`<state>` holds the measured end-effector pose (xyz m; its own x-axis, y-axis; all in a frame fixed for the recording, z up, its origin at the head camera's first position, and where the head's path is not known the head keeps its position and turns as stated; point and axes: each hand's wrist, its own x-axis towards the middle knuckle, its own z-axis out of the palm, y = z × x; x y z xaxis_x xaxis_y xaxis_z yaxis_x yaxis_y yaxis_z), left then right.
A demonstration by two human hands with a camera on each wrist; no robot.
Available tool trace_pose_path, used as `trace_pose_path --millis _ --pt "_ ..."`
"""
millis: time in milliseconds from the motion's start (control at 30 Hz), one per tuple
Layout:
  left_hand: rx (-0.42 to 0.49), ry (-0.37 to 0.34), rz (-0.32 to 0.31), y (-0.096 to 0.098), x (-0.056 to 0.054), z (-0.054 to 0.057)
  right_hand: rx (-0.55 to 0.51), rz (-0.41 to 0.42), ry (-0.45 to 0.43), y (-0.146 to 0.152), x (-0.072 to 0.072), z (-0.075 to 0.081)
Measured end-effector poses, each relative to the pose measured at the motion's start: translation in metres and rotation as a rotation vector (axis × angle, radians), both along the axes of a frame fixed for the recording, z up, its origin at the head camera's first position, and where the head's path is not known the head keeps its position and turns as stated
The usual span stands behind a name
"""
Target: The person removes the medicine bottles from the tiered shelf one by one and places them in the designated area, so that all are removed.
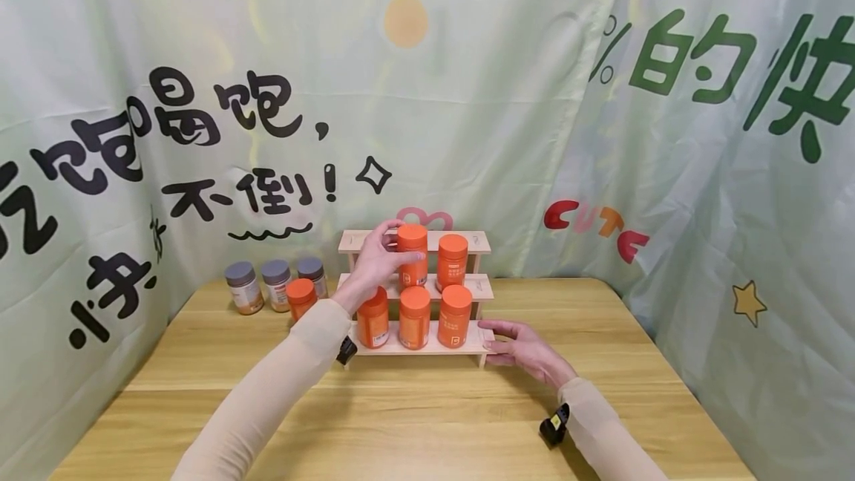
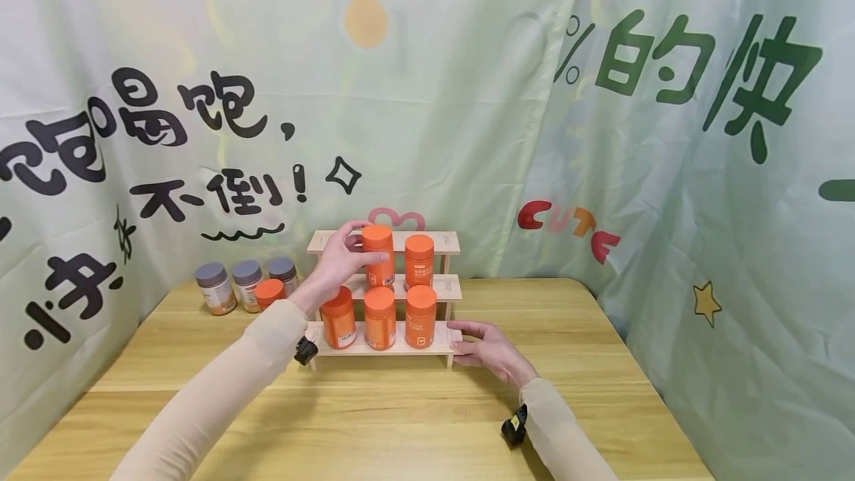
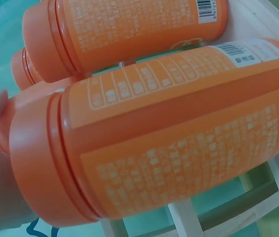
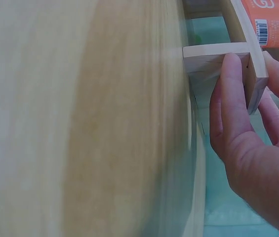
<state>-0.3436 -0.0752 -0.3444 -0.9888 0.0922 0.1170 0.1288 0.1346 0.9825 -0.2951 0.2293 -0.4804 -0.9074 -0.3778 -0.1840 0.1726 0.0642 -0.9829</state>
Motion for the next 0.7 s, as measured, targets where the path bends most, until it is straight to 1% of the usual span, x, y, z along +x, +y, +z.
trace_pose_path --millis 167,433,600,700 --pt "0.004 0.07 0.027 -0.003 0.002 0.001 0.002 -0.001 -0.004 0.0 0.001 0.0" --pt "-0.033 0.171 0.062 -0.008 0.002 0.001 -0.008 -0.001 -0.007 0.0 0.002 0.0" --pt "-0.032 0.268 0.069 -0.013 0.003 0.0 -0.012 0.0 -0.007 -0.001 0.001 0.0" --pt "-0.012 0.338 0.082 -0.018 0.004 -0.001 -0.011 0.0 -0.005 -0.001 0.0 0.0"
